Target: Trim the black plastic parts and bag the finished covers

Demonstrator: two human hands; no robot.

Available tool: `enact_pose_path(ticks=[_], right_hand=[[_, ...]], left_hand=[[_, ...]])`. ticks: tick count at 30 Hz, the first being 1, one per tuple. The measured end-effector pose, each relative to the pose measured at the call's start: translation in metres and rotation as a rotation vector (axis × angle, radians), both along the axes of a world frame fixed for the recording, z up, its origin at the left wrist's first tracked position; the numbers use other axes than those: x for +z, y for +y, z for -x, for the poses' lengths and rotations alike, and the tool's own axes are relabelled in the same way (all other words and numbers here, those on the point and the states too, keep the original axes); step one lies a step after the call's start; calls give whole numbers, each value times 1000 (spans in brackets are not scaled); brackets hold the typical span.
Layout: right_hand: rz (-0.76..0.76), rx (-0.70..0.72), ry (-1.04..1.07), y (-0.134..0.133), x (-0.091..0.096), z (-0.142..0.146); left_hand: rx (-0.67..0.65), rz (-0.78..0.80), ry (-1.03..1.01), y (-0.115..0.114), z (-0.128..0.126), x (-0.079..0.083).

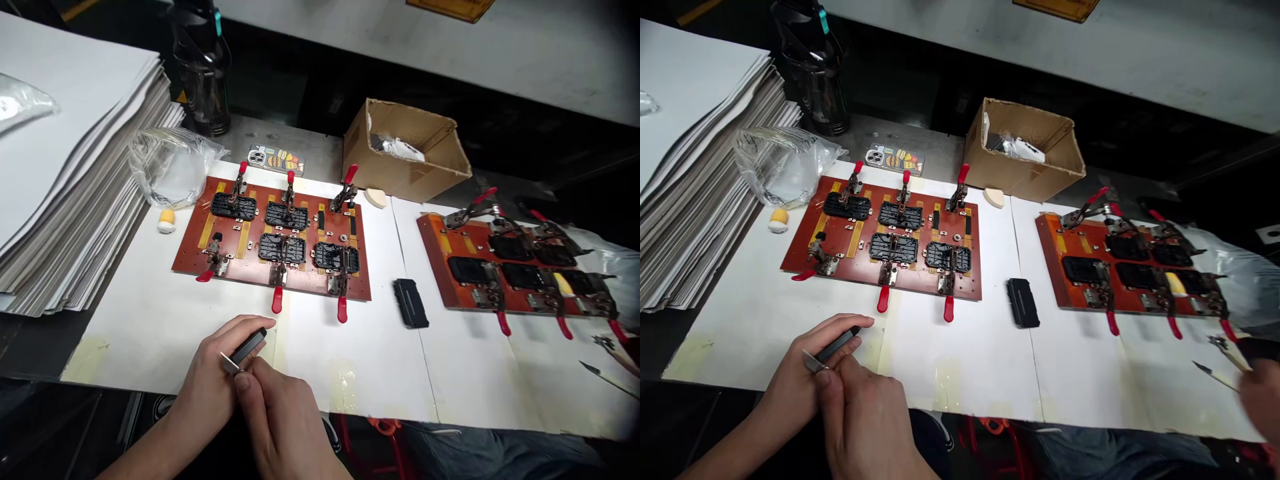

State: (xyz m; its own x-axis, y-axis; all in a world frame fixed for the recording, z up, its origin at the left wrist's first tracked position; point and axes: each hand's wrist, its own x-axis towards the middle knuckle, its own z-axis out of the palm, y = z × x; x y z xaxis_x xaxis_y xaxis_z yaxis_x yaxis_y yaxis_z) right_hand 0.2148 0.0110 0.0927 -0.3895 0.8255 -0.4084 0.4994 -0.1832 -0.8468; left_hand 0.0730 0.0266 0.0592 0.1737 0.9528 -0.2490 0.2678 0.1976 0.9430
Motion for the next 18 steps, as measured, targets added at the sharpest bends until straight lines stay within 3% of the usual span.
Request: enact_pose_path(ticks=[18], right_hand=[[46, 0, -15, 2, 3, 1]], left_hand=[[7, -5, -2, -1, 2, 2]])
